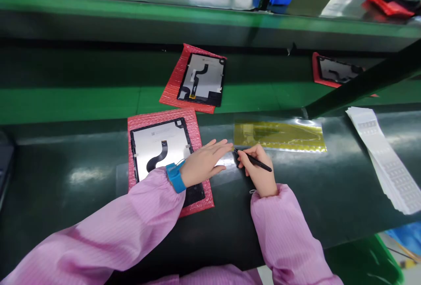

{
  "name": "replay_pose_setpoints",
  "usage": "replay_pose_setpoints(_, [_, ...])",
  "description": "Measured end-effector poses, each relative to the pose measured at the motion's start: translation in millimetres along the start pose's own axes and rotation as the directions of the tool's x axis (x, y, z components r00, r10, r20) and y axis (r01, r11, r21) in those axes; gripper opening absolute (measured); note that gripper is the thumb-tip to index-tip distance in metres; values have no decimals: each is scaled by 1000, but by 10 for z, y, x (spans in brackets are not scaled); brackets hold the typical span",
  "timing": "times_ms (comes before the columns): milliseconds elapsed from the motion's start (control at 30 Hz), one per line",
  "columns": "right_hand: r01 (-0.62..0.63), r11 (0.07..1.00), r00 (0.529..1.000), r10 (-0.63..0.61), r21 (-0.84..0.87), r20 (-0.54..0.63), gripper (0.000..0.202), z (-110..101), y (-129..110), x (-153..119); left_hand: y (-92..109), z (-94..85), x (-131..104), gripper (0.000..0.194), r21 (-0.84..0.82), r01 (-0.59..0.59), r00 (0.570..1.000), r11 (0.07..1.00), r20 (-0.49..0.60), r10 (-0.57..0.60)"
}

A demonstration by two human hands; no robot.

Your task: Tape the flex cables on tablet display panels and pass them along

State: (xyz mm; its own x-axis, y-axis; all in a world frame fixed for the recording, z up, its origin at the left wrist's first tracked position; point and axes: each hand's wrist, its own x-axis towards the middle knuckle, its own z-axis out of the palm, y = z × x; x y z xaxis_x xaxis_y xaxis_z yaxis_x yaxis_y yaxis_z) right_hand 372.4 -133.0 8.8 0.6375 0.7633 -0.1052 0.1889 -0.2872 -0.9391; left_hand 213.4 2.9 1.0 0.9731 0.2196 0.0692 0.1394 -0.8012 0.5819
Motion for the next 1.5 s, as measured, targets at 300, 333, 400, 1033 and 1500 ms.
replay_pose_setpoints(300, [9,1000,1000,-9,-12,6,37,-18,-9,-24,19,-1,-56,57,-24,2,1000,1000,-20,-2])
replay_pose_setpoints(333, [4,1000,1000,-4,-17,7,38,-16,-12,-22,23,-1,-52,56,-22,2,1000,1000,-23,-2])
replay_pose_setpoints(400, [-7,1000,1000,8,-28,12,39,-15,-20,-21,30,-4,-46,55,-19,2,1000,1000,-23,-2])
replay_pose_setpoints(1033, [-13,997,999,9,81,47,40,-1,-84,27,17,20,-13,65,-123,47,999,991,-11,-48])
replay_pose_setpoints(1500, [-25,938,985,-36,345,168,33,637,-221,-1130,158,-705,-1395,30,-352,70,943,933,-283,-177])
